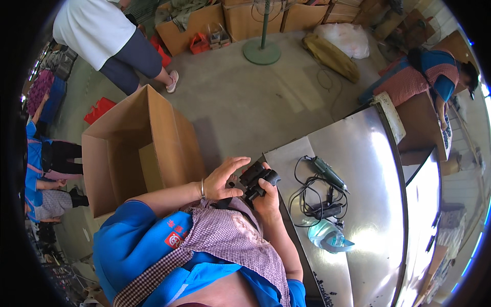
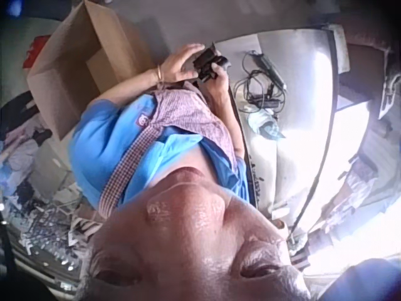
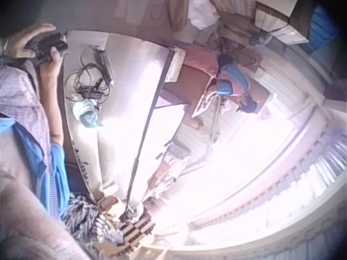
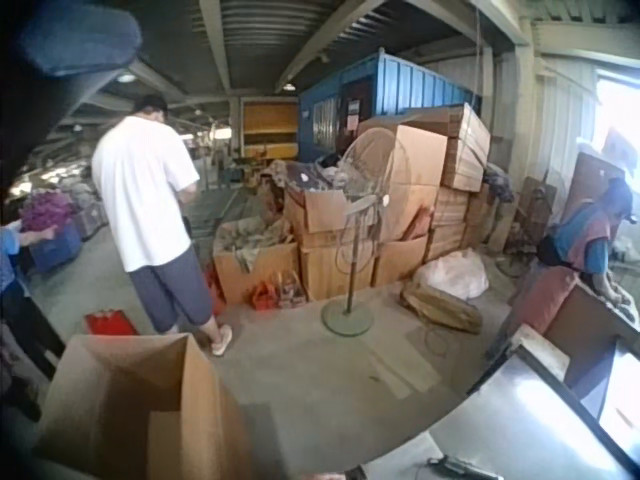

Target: The person moves a cardboard box, then works at a metal table sorting small black plastic parts. They pick up and inspect two cylindrical black components, walk around the room, and return to the table to continue sorting the small parts into a white tray.

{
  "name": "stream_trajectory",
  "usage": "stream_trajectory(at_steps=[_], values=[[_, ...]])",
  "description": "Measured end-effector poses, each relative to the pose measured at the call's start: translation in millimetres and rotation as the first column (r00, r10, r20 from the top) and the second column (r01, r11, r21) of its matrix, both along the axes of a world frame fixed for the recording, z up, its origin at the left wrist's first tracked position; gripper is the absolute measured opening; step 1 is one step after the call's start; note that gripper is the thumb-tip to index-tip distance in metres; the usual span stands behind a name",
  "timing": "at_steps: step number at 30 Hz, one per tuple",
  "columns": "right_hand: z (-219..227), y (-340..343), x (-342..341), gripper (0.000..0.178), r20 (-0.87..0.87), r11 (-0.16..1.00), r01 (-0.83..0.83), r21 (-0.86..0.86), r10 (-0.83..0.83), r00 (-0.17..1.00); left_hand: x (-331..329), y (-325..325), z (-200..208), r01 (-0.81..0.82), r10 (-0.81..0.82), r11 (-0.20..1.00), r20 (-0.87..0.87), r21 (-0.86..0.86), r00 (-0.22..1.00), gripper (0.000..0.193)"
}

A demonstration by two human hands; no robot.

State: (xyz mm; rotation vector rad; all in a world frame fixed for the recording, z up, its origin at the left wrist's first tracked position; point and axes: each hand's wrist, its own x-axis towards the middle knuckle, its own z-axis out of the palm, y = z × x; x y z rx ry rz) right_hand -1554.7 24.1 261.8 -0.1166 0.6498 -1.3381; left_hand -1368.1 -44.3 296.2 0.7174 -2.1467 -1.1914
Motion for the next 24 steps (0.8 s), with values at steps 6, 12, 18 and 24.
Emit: stream_trajectory(at_steps=[6,12,18,24], values=[[-7.9,6.4,-12.1,0.071,0.017,0.992,0.104,0.068,-0.105,0.994,-12.3,0.9,-5.1,0.119,-0.117,0.992,0.045,-0.045,0.992,0.085],[-18.4,-21.2,-14.6,0.074,0.014,0.982,0.169,0.085,-0.171,0.985,-21.7,-37.1,-11.1,0.187,-0.187,0.982,0.043,-0.008,0.981,0.083],[-26.6,-93.4,-14.8,0.074,-0.081,0.969,0.238,0.067,-0.232,0.969,-28.5,-129.4,-24.2,0.283,-0.283,0.957,-0.010,0.055,0.959,0.083],[-25.5,-218.2,16.9,0.083,-0.020,0.925,0.378,0.031,-0.378,0.926,-11.2,-271.6,-34.1,0.305,-0.307,0.947,0.000,0.099,0.952,0.075]])
